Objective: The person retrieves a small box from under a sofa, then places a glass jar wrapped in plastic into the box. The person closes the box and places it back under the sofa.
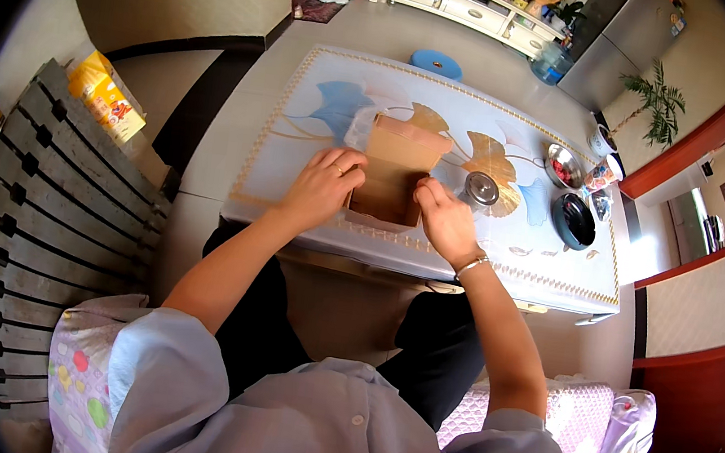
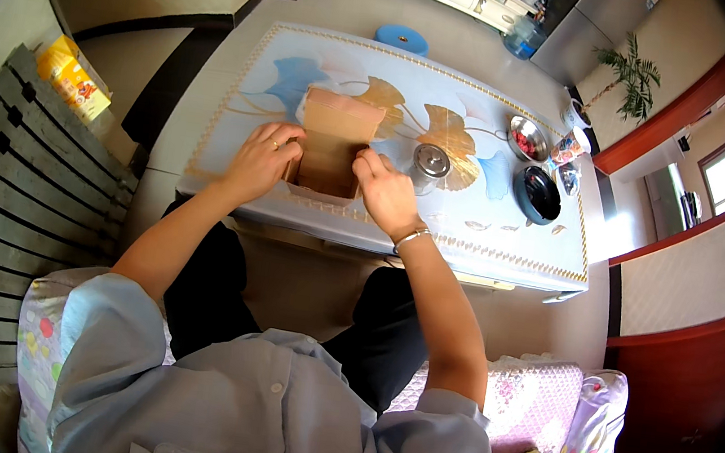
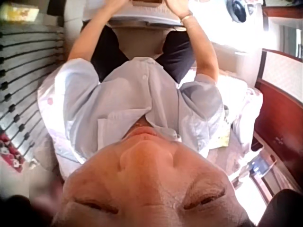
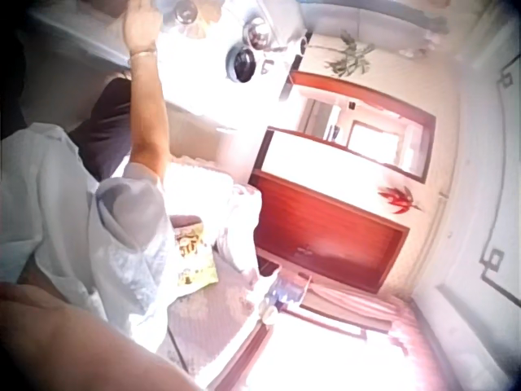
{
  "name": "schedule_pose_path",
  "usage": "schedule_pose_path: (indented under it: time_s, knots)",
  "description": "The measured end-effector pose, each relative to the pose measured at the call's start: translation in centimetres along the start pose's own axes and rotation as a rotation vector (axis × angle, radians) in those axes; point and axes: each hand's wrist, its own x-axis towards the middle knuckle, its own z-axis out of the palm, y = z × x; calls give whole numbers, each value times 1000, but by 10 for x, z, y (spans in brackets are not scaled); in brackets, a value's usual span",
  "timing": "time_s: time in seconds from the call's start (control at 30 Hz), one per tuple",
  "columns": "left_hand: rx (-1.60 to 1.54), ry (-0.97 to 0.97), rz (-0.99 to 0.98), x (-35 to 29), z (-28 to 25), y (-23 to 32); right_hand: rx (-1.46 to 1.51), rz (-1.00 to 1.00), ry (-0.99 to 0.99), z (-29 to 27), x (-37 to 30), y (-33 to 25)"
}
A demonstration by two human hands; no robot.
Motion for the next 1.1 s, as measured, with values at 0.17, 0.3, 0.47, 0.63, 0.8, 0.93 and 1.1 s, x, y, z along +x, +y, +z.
schedule_pose_path:
  time_s: [0.17,0.3,0.47,0.63,0.8,0.93,1.1]
  knots:
    - [-38,-102,-108,1,28,-14,38,54,-48,29,-2,15]
    - [-166,-139,-209,6,42,-13,48,74,-70,30,-9,31]
    - [-114,-49,-185,3,55,-16,67,33,-91,23,-10,32]
    - [-230,-74,-206,9,44,-3,149,191,-49,14,-21,32]
    - [-249,-13,-214,14,42,6,765,663,333,22,-45,30]
    - [-251,18,-184,16,36,22,1528,1029,557,20,-67,25]
    - [-513,14,-165,30,20,99,1711,1092,638,-15,-65,-5]
